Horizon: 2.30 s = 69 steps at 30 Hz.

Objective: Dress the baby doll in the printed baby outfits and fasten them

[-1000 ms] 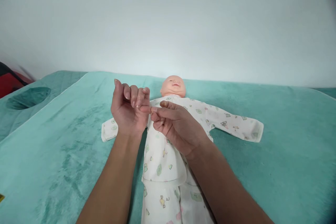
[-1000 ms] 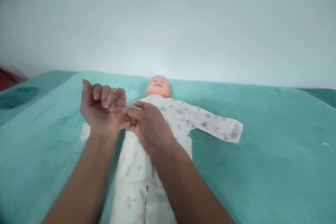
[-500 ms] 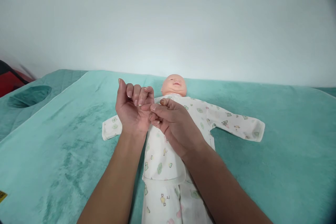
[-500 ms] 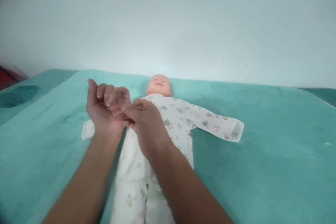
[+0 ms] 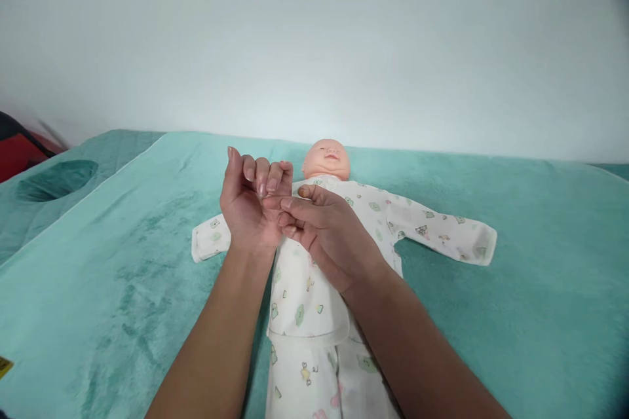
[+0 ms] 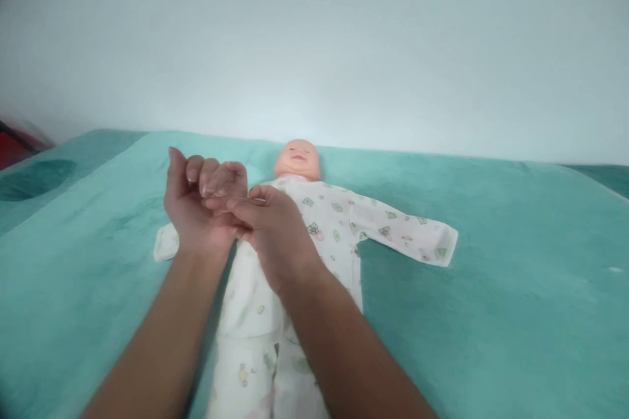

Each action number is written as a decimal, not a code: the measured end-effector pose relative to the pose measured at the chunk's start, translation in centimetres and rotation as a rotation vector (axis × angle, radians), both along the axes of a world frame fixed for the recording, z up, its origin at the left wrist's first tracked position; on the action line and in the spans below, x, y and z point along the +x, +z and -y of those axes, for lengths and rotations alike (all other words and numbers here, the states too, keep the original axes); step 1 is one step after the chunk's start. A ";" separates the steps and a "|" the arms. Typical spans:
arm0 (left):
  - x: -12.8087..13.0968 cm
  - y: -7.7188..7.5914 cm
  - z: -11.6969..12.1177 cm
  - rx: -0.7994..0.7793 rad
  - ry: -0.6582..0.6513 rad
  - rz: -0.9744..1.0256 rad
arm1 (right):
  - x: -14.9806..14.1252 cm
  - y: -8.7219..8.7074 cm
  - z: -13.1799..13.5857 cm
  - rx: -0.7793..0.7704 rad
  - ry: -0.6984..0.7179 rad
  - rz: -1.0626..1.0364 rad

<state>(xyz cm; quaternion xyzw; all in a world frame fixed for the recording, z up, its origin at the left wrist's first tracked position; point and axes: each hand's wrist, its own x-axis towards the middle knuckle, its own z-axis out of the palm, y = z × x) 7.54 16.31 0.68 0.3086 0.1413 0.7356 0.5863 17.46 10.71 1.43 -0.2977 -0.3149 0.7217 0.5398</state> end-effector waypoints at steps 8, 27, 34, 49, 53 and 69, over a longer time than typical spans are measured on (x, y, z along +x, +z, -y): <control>0.1 0.1 0.2 -0.008 -0.033 0.037 | 0.1 0.2 -0.2 -0.054 0.012 -0.074; -0.4 -0.4 -0.2 0.080 0.200 -0.146 | 0.2 0.2 -0.4 -0.193 0.011 -0.378; -1.0 -0.2 -0.2 0.174 0.446 -0.372 | 0.7 1.1 -0.3 -0.334 0.044 -0.531; -0.7 -0.4 -0.1 0.141 0.367 -0.316 | -0.3 -0.2 -0.1 -0.115 -0.046 -0.347; -0.5 -0.4 0.1 0.145 0.268 -0.255 | -0.6 0.0 0.0 -0.106 -0.083 -0.315; -0.9 -0.2 0.0 0.178 0.438 -0.371 | 0.1 0.1 -0.3 -0.181 -0.037 -0.461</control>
